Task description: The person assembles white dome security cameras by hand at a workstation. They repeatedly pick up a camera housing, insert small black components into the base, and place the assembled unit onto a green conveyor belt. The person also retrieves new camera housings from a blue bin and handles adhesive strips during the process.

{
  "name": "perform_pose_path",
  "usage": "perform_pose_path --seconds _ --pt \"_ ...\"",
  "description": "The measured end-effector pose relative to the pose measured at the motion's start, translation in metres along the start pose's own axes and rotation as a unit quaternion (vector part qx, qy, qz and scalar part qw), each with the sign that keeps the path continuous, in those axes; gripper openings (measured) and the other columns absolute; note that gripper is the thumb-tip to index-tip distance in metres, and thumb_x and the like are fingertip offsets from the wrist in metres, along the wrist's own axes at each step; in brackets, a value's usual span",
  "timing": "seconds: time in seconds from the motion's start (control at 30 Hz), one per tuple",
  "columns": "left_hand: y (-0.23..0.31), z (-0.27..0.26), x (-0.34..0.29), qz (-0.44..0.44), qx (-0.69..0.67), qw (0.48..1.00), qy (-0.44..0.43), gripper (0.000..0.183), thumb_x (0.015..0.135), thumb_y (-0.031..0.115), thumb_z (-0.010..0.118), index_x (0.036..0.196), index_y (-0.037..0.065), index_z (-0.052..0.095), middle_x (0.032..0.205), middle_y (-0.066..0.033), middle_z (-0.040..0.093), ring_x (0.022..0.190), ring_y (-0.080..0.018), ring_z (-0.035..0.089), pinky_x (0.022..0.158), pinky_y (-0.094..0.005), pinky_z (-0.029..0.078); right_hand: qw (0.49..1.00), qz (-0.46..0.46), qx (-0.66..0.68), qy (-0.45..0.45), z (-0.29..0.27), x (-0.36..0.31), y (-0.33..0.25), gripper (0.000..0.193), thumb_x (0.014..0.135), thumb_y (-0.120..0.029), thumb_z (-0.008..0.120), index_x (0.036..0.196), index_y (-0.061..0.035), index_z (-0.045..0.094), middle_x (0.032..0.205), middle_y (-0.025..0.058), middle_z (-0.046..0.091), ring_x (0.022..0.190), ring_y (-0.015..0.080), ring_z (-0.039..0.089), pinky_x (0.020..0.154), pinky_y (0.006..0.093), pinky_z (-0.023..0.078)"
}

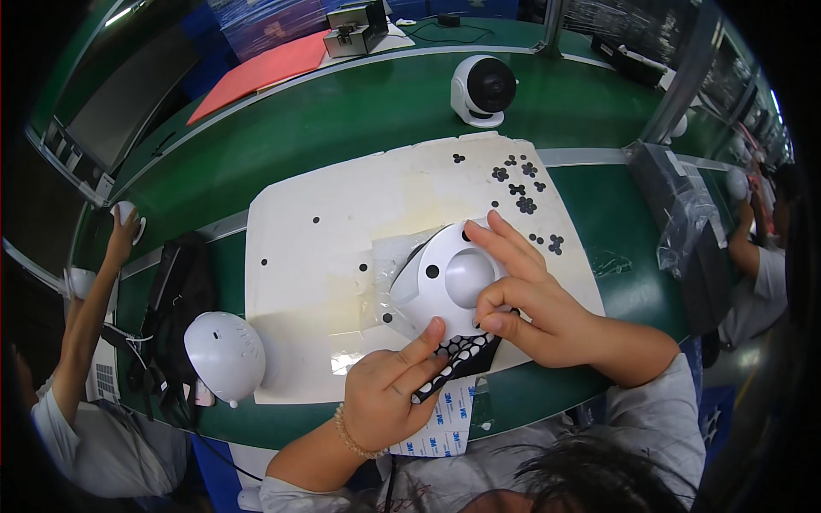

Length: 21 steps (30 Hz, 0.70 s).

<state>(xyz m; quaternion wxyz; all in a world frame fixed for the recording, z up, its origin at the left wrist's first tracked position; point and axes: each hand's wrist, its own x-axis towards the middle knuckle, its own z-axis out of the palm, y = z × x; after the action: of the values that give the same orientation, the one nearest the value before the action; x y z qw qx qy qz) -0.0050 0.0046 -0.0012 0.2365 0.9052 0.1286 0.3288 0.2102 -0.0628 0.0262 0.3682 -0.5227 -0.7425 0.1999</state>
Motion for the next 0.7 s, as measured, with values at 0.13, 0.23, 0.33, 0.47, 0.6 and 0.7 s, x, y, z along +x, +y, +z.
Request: perform_pose_path --seconds 0.13,0.23,0.33,0.47,0.6,0.7 --pt "-0.003 0.004 -0.002 0.007 0.008 1.000 0.026 0.027 0.055 0.000 0.066 0.081 0.003 0.063 0.118 -0.0131 0.054 0.054 -0.0171 0.054 0.051 -0.0254 0.044 0.999 -0.011 -0.032 0.014 0.002 -0.002 0.001 0.009 0.082 -0.019 0.057 0.083 -0.0100 0.058 0.140 0.0202 0.024 0.132 0.0407 0.009 0.103 0.0469 0.011" --pt "-0.004 0.006 -0.002 0.011 0.011 0.999 0.042 0.027 0.054 0.001 0.064 0.081 0.004 0.065 0.119 -0.0095 0.054 0.051 -0.0159 0.052 0.050 -0.0252 0.042 0.989 -0.059 -0.122 0.060 0.005 -0.009 0.003 0.012 0.079 -0.018 0.060 0.089 -0.0125 0.060 0.136 0.0171 0.031 0.129 0.0391 0.019 0.099 0.0480 0.015" --pt "-0.004 0.007 -0.003 0.007 0.011 0.999 0.045 0.027 0.054 0.001 0.064 0.081 0.004 0.064 0.119 -0.0097 0.054 0.051 -0.0159 0.052 0.049 -0.0253 0.042 0.950 -0.119 -0.272 0.092 0.009 -0.024 0.004 0.020 0.075 -0.020 0.063 0.094 -0.0148 0.062 0.133 0.0128 0.038 0.126 0.0363 0.026 0.097 0.0470 0.019" --pt "-0.002 0.007 -0.001 0.007 0.012 0.999 0.047 0.027 0.055 0.001 0.064 0.081 0.004 0.064 0.119 -0.0103 0.054 0.051 -0.0160 0.052 0.049 -0.0253 0.042 0.954 -0.092 -0.256 0.124 0.008 -0.026 -0.002 0.027 0.071 -0.021 0.068 0.097 -0.0156 0.063 0.130 0.0090 0.043 0.124 0.0340 0.030 0.095 0.0458 0.023" --pt "-0.003 0.009 -0.002 0.013 0.015 0.998 0.059 0.026 0.055 0.001 0.064 0.081 0.005 0.063 0.119 -0.0111 0.054 0.050 -0.0163 0.051 0.049 -0.0255 0.042 0.977 -0.147 -0.118 0.096 0.009 -0.009 -0.008 0.025 0.068 -0.024 0.072 0.091 -0.0164 0.066 0.129 0.0103 0.042 0.125 0.0358 0.026 0.093 0.0453 0.025" --pt "-0.003 0.007 -0.002 0.015 0.020 0.999 0.048 0.027 0.055 0.001 0.063 0.081 0.005 0.063 0.119 -0.0113 0.054 0.049 -0.0165 0.051 0.048 -0.0256 0.042 0.969 -0.197 -0.110 0.104 0.017 -0.001 -0.011 0.017 0.066 -0.018 0.070 0.079 -0.0119 0.061 0.126 0.0077 0.046 0.122 0.0327 0.033 0.086 0.0440 0.029"
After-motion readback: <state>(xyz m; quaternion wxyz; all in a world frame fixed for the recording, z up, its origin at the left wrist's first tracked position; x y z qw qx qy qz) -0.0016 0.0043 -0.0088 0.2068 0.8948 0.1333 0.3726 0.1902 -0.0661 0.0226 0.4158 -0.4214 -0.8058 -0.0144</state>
